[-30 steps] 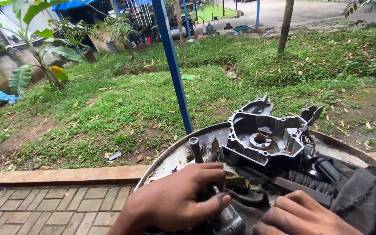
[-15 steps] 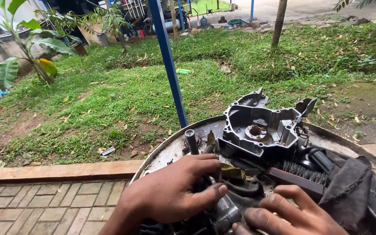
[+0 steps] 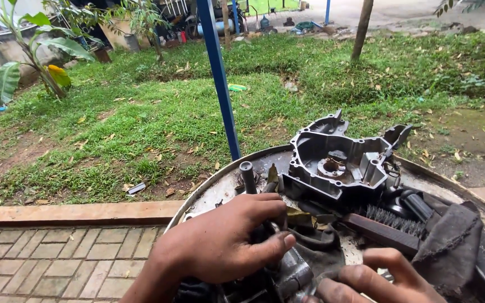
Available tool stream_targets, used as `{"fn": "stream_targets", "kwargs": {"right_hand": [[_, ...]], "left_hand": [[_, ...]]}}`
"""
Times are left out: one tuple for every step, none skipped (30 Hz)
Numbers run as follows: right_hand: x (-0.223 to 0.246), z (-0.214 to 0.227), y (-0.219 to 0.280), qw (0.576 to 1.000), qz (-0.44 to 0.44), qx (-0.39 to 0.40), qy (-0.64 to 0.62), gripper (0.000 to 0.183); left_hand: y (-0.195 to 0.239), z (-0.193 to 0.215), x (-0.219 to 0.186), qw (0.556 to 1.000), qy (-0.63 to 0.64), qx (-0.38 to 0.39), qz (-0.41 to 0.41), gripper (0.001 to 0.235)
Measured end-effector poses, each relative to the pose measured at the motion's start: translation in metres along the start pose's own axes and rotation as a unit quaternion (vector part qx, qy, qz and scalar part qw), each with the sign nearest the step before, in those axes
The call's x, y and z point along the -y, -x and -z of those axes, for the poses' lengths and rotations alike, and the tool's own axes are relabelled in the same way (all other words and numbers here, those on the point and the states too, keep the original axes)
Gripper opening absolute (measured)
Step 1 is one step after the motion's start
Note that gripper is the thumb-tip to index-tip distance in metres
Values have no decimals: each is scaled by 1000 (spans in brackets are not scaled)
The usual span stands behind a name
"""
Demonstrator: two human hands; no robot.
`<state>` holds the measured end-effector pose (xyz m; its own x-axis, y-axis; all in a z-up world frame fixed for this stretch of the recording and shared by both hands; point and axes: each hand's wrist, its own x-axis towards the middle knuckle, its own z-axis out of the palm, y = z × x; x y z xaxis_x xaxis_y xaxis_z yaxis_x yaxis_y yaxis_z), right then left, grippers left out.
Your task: The person cleans a disassembled engine cylinder head using a metal file and a wire brush. They scrape and scrub various surfaces and crevices of the metal part, which rests on a cloth over a metal drum in an outdoor setting.
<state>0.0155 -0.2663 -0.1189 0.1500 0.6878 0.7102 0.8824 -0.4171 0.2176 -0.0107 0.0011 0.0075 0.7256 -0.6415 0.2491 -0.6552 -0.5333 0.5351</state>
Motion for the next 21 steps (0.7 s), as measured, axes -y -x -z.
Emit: {"fn": "stream_targets", "kwargs": {"right_hand": [[3,1,-10,1000,3,-1,1,20],[9,6,-18,1000,-3,-25,4,13],[14,11,-26,999,-10,-49,8,8],[15,10,-23,999,-11,-48,7,8],[15,9,-20,998,3,-39,43,14],[17,9,-15,996,18,-28,80,19],[17,13,-25,996,18,-26,78,19],[17,19,-35,994,55,-36,87,16],[17,25,-44,990,92,-46,95,15],[12,26,-42,991,92,-44,92,15],[6,27,-40,990,120,-23,66,16],[1,27,-37,988,147,-4,43,18],[2,30,-40,988,146,-6,43,18],[1,35,-42,990,138,-6,18,16],[1,40,-45,991,130,-6,-8,14],[-1,39,-48,991,130,-3,-8,14],[-3,38,-50,989,144,-10,-1,16],[-2,38,-51,987,158,-16,3,20],[-4,39,-50,987,158,-10,-1,20],[-5,40,-49,986,159,-6,-44,20],[-7,40,-48,983,160,-2,-86,21]], "left_hand": [[-1,1,1,1000,-2,-3,-1,33],[0,0,0,1000,-1,-4,-6,33],[-1,-1,-1,1000,-1,-6,-10,34],[-1,0,-1,1000,1,-5,-9,34],[-2,0,-1,1000,3,-5,-9,35],[-2,-2,-2,1000,6,-6,-8,36],[-2,-2,0,1000,9,-6,-7,36],[-2,-4,1,1000,-9,-5,0,35],[-2,-5,2,1000,-27,-4,7,36],[-2,-5,2,1000,-25,-4,10,36],[-2,-6,2,1000,-22,-6,11,36],[-3,-7,2,1000,-22,-6,9,36],[-3,-7,3,1000,-23,-5,9,36],[-3,-7,3,1000,-25,-6,10,37],[-4,-7,3,1000,-27,-7,10,38],[-5,-6,3,1000,-24,-8,10,38],[-5,-6,4,999,-33,-10,9,37],[-4,-8,4,999,-39,-12,11,38],[-5,-10,5,999,-33,-13,13,38],[-6,-11,6,999,-45,-13,10,38],[-7,-12,7,998,-57,-13,7,39]]}}
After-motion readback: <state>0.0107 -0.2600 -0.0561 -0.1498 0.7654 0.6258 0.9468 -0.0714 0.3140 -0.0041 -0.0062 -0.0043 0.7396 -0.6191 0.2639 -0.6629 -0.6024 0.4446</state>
